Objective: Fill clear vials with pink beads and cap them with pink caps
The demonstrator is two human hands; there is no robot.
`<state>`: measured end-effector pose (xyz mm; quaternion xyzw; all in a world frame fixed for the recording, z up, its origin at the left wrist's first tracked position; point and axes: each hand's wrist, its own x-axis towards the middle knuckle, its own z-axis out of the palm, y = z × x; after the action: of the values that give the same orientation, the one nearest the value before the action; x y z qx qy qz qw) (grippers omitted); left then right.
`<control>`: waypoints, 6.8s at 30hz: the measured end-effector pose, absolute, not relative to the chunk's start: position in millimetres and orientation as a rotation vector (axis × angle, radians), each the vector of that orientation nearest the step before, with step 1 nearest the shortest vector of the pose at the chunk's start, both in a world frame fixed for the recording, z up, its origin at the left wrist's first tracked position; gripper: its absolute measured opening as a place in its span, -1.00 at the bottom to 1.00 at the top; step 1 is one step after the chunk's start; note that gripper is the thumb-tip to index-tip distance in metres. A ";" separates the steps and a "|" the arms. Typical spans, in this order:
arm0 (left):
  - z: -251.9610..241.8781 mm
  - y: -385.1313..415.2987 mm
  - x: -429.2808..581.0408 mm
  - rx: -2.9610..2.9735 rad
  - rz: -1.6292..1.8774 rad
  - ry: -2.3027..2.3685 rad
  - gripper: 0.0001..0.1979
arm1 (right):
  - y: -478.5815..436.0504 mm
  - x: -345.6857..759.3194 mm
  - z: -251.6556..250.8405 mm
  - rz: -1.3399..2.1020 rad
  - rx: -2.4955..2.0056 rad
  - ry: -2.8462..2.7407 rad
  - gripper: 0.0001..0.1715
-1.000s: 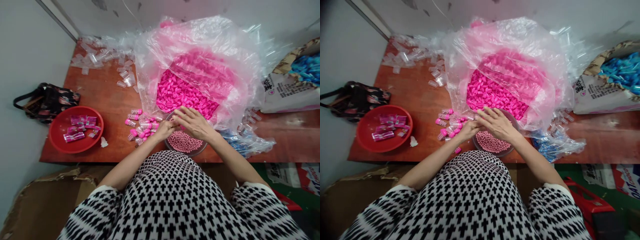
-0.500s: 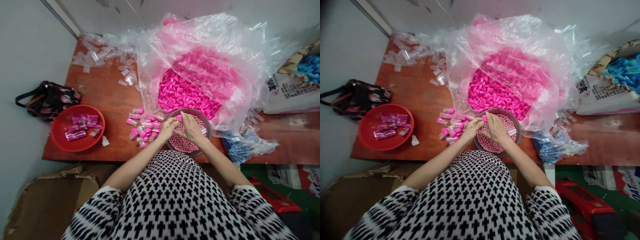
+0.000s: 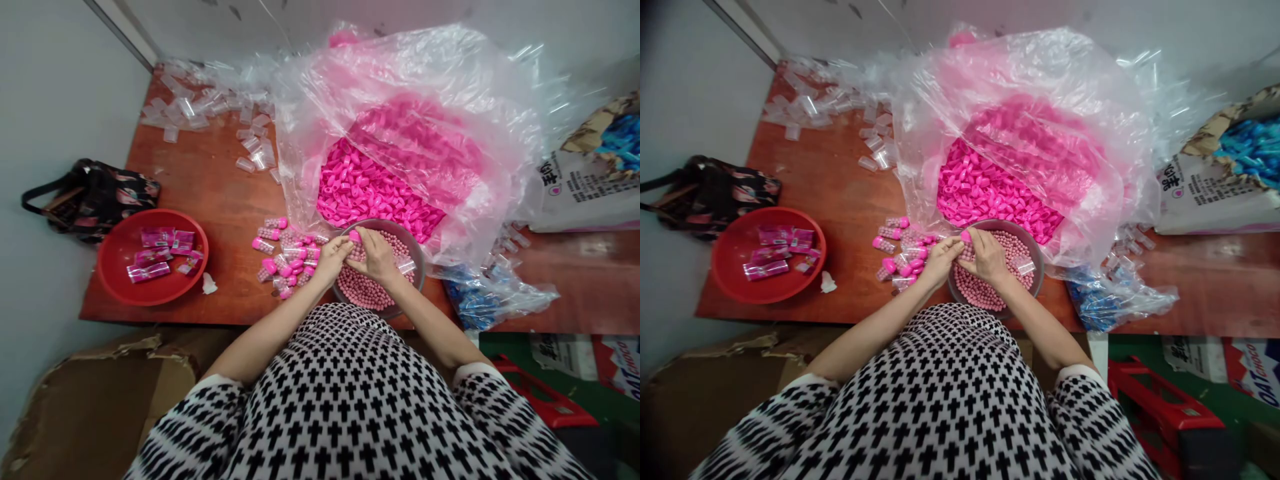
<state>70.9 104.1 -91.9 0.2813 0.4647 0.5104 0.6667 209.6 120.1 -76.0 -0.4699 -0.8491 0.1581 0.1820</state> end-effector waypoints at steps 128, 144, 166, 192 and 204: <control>-59.1 99.7 62.3 0.653 1.102 0.849 -0.58 | 122.3 250.8 -39.4 0.534 -1.010 -2.452 -0.66; -60.0 88.3 55.3 1.531 1.095 1.156 -0.73 | 108.4 231.2 -13.0 0.922 -1.085 -1.974 -0.76; -63.3 93.2 51.0 2.001 1.146 1.050 -0.75 | 89.3 234.7 -27.8 0.645 -1.081 -2.038 -0.83; -76.3 86.7 54.2 1.500 1.210 1.134 -0.75 | 102.2 240.6 -34.1 2.145 -0.978 -0.838 -0.49; -81.3 83.5 59.2 1.513 1.224 1.138 -0.74 | 96.8 209.1 -46.0 2.093 -1.055 -0.561 -0.70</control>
<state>59.2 83.5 -81.3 0.6062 0.4559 0.4905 0.4290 209.1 96.8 -46.0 -0.4086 -0.2175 0.8111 0.3575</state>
